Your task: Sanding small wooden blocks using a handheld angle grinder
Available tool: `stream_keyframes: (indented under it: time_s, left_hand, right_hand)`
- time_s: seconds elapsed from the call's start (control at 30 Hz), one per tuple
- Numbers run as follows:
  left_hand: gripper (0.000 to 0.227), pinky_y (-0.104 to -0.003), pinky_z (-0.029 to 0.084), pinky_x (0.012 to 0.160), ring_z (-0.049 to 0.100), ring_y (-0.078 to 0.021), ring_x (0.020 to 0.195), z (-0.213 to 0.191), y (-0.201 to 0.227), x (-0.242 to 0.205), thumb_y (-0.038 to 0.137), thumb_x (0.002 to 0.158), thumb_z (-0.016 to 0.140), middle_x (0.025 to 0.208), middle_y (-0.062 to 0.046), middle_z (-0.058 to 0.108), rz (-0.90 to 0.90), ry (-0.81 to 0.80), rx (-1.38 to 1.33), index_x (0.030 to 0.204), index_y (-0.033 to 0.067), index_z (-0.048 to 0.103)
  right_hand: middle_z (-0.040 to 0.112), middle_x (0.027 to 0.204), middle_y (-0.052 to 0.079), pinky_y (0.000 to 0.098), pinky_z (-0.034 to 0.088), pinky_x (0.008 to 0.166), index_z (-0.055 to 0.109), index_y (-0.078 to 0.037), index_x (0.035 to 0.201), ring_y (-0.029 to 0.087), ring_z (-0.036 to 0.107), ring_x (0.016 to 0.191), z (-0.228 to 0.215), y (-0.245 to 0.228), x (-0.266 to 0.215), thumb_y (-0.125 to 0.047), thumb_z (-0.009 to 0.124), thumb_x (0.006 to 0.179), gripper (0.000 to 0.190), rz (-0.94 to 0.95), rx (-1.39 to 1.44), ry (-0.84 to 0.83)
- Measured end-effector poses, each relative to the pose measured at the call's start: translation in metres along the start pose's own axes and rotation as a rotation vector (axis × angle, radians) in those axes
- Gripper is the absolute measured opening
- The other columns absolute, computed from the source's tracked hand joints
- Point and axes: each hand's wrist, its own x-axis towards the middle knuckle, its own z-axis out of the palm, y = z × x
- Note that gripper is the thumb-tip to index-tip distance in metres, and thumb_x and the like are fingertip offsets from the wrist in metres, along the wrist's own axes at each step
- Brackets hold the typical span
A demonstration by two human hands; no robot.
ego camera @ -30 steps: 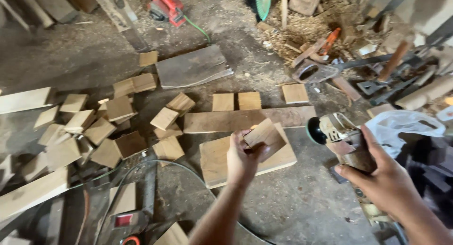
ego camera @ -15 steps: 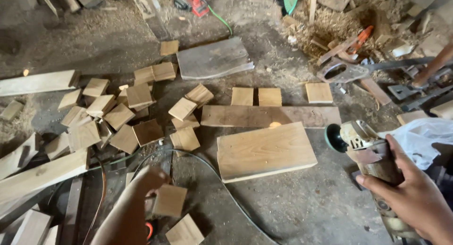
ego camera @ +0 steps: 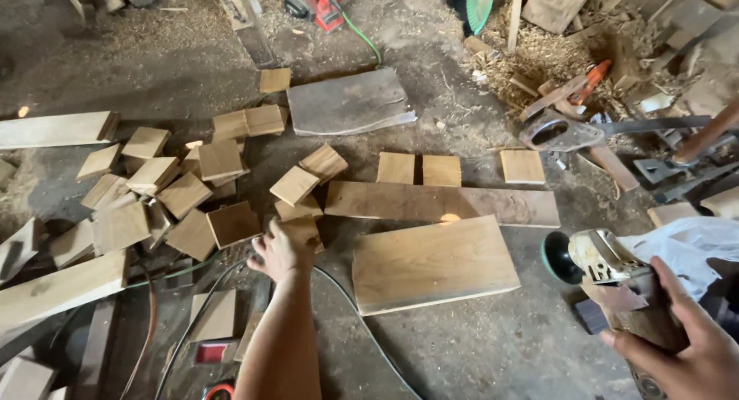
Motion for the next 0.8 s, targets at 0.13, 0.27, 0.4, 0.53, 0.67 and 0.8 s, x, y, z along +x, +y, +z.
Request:
stream_keyframes:
  time_s: [0.13,0.27,0.4,0.53,0.67,0.8]
  left_hand:
    - [0.071,-0.055,0.023,0.105,0.063,-0.0276,0.104,0.004,0.017,-0.001,0.036,0.067,0.085,0.119,-0.009,0.07,0.079,0.232,-0.247,0.129,0.0171,0.056]
    - [0.019,-0.043,0.033,0.097,0.059,-0.0235,0.063,-0.028,0.067,-0.029,0.031,0.088,0.065,0.09,-0.004,0.074,0.326,0.478,-0.381,0.09,0.0193,0.08]
    - [0.022,-0.022,0.057,0.055,0.059,-0.0098,0.066,-0.072,0.138,-0.086,0.008,0.093,0.071,0.111,-0.007,0.07,0.473,0.185,-0.795,0.112,0.0179,0.077]
    - [0.022,-0.035,0.059,0.077,0.071,-0.0135,0.082,-0.051,0.193,-0.162,0.025,0.095,0.063,0.092,-0.002,0.075,0.461,-0.346,-1.065,0.078,0.0166,0.074]
    - [0.024,-0.023,0.066,0.074,0.077,-0.0121,0.08,0.028,0.213,-0.223,0.022,0.093,0.071,0.111,0.0,0.081,0.6,-0.431,-0.916,0.117,0.0219,0.074]
    - [0.025,-0.03,0.06,0.07,0.076,-0.0176,0.079,0.065,0.203,-0.234,0.021,0.089,0.074,0.1,-0.002,0.08,0.721,-0.241,-0.799,0.112,0.0124,0.073]
  right_hand:
    - [0.064,0.131,0.027,0.0433,0.058,0.087,0.03,0.006,0.159,0.032,0.071,0.107,-0.008,0.01,0.011,0.006,0.083,0.059,0.113,-0.047,-0.062,-0.03]
    - [0.059,0.14,0.023,0.0417,0.053,0.099,0.026,-0.002,0.16,0.027,0.067,0.118,-0.016,0.004,0.019,-0.007,0.083,0.064,0.112,0.011,-0.093,-0.107]
    - [0.058,0.143,0.016,0.0401,0.05,0.1,0.03,-0.006,0.159,0.025,0.064,0.122,-0.017,-0.018,0.027,-0.004,0.08,0.066,0.106,0.079,0.008,-0.116]
    - [0.065,0.134,0.018,0.0465,0.053,0.093,0.037,-0.018,0.158,0.033,0.067,0.115,-0.021,-0.053,0.027,0.016,0.073,0.075,0.097,0.412,0.236,-0.067]
    - [0.068,0.124,0.016,0.0415,0.05,0.09,0.043,-0.011,0.15,0.028,0.067,0.107,-0.017,-0.027,0.033,0.016,0.073,0.072,0.088,0.291,0.298,-0.052]
    - [0.069,0.123,0.02,0.0448,0.053,0.084,0.037,-0.015,0.153,0.033,0.07,0.101,-0.014,-0.019,0.039,0.016,0.075,0.072,0.095,0.348,0.25,-0.072]
